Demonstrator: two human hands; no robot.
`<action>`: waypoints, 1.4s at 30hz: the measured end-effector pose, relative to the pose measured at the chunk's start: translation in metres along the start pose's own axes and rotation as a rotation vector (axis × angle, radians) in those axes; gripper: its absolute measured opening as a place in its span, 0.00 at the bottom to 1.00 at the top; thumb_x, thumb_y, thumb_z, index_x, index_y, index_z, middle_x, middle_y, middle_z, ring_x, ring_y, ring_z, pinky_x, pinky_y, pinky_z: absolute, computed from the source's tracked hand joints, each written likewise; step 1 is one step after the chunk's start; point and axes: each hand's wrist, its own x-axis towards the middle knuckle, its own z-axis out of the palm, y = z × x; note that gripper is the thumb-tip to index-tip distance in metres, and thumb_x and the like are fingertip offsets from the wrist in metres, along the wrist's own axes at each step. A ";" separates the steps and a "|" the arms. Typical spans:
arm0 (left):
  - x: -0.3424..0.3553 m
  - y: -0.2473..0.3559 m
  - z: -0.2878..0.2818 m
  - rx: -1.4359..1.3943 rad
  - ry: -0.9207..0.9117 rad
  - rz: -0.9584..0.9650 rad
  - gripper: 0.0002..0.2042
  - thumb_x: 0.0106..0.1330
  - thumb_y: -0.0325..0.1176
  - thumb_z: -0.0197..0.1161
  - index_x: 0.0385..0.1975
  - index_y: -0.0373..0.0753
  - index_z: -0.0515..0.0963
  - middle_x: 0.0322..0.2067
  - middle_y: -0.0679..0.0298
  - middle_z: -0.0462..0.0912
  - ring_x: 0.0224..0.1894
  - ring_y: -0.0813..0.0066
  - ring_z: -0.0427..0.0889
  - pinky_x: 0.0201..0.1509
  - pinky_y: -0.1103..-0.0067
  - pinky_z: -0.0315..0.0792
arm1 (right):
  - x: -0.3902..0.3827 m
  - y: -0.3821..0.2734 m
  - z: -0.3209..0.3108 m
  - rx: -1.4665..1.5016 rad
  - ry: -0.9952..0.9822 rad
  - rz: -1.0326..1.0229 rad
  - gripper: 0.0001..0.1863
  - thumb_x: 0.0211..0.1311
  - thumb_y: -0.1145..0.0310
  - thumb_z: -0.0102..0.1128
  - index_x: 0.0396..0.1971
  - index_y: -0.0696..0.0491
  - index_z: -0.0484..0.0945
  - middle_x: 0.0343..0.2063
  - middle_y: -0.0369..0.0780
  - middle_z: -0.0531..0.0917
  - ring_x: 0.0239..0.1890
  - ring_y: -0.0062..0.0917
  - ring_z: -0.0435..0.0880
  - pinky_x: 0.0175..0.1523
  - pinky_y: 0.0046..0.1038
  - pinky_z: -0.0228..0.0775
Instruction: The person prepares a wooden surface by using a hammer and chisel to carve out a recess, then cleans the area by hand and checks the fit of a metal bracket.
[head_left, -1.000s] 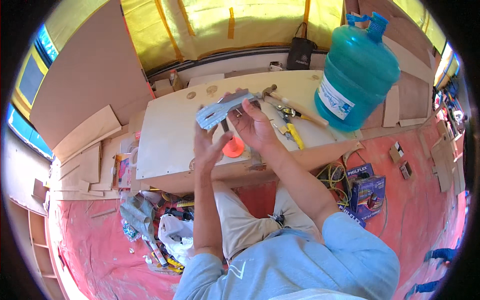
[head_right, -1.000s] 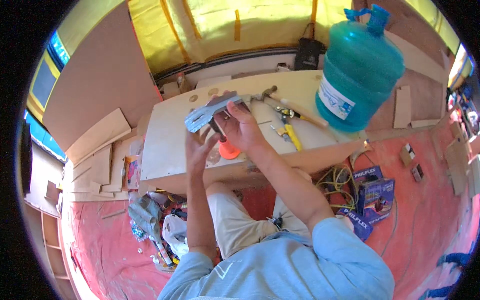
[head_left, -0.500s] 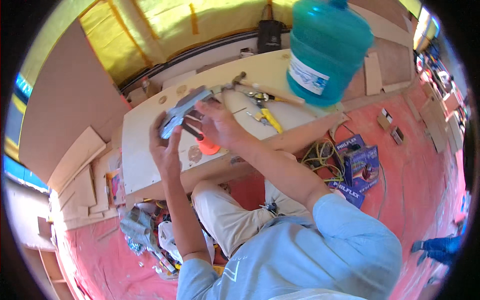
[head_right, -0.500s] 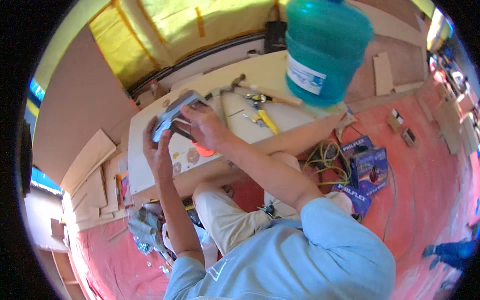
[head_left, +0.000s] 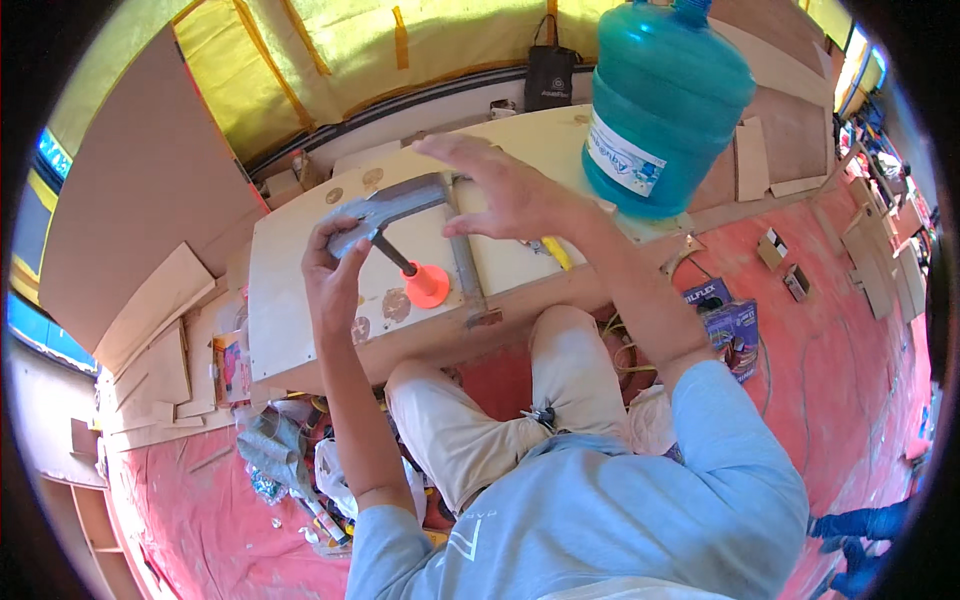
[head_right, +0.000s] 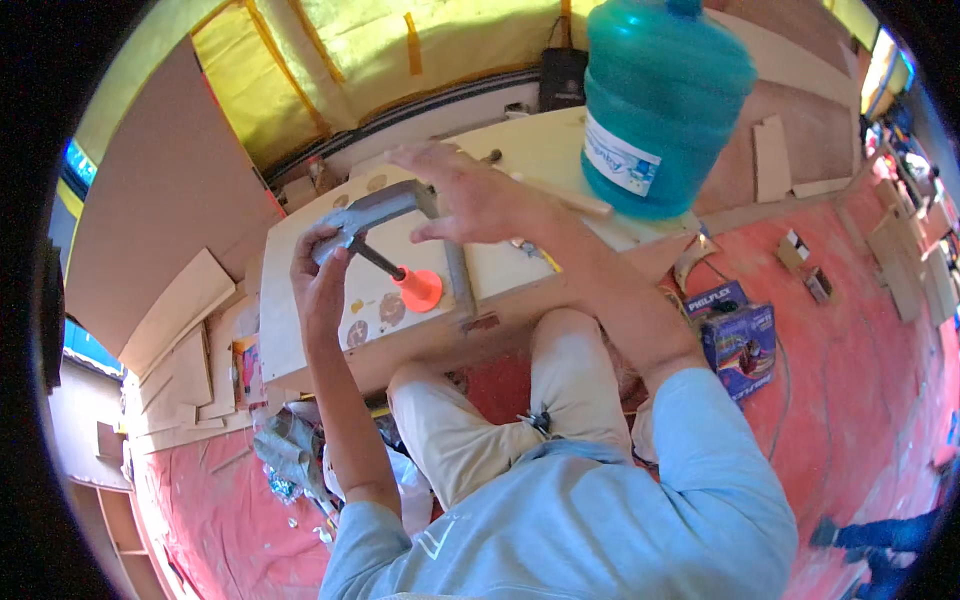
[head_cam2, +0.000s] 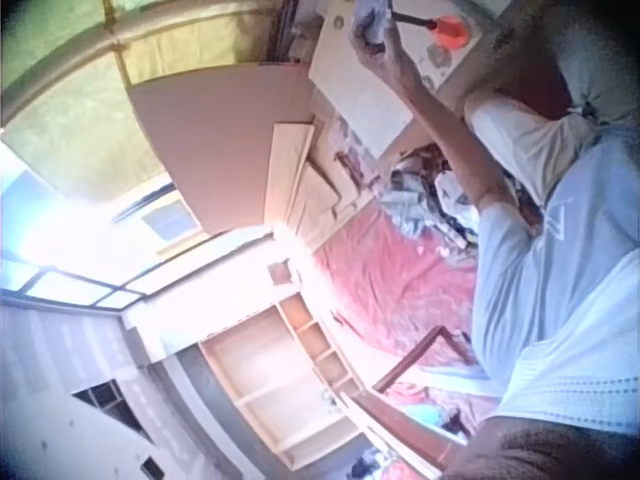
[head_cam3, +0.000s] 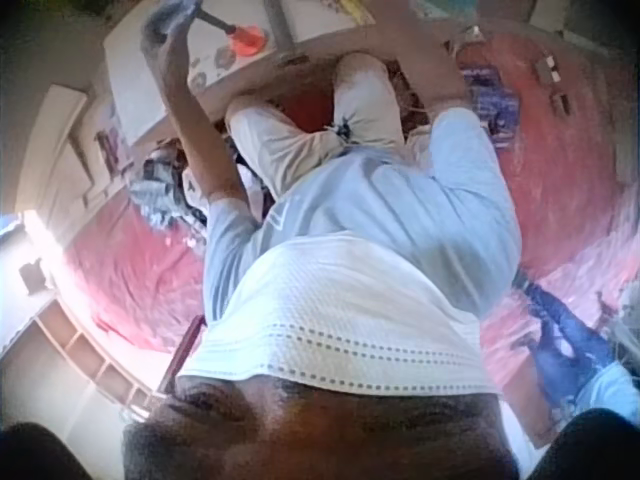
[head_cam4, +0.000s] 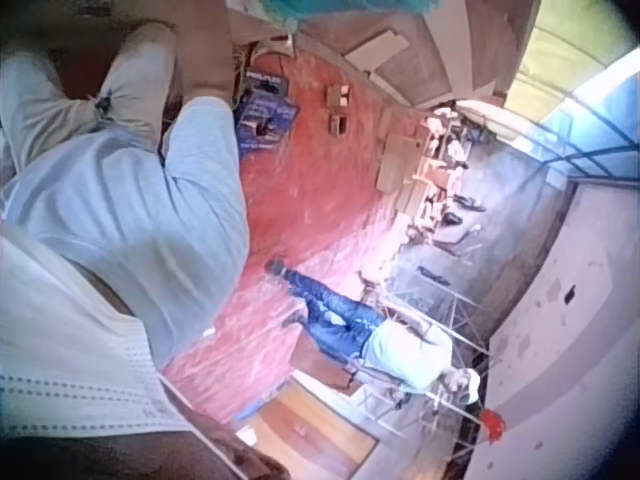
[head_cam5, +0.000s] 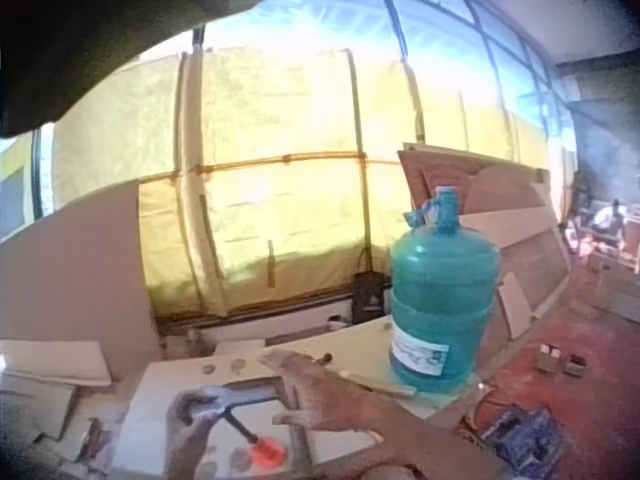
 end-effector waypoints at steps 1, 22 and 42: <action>0.000 0.000 -0.004 0.009 0.013 0.002 0.15 0.61 0.25 0.63 0.47 0.33 0.71 0.50 0.50 0.75 0.53 0.61 0.78 0.60 0.70 0.71 | 0.004 0.005 0.007 0.037 -0.192 -0.006 0.33 0.52 0.61 0.70 0.57 0.54 0.71 0.50 0.47 0.78 0.53 0.38 0.77 0.60 0.34 0.67; -0.004 0.040 0.039 0.347 0.023 -0.383 0.15 0.64 0.36 0.61 0.42 0.30 0.73 0.31 0.60 0.81 0.31 0.74 0.83 0.30 0.78 0.77 | -0.027 -0.047 0.084 0.514 -0.100 0.516 0.29 0.52 0.66 0.70 0.52 0.59 0.68 0.37 0.47 0.81 0.38 0.36 0.82 0.43 0.36 0.74; 0.010 0.107 0.018 0.970 -0.281 -0.038 0.29 0.57 0.41 0.71 0.55 0.31 0.72 0.37 0.49 0.83 0.36 0.65 0.82 0.42 0.72 0.74 | -0.024 0.014 0.156 0.476 -0.190 0.240 0.12 0.66 0.69 0.52 0.46 0.56 0.67 0.27 0.46 0.79 0.30 0.37 0.81 0.39 0.37 0.73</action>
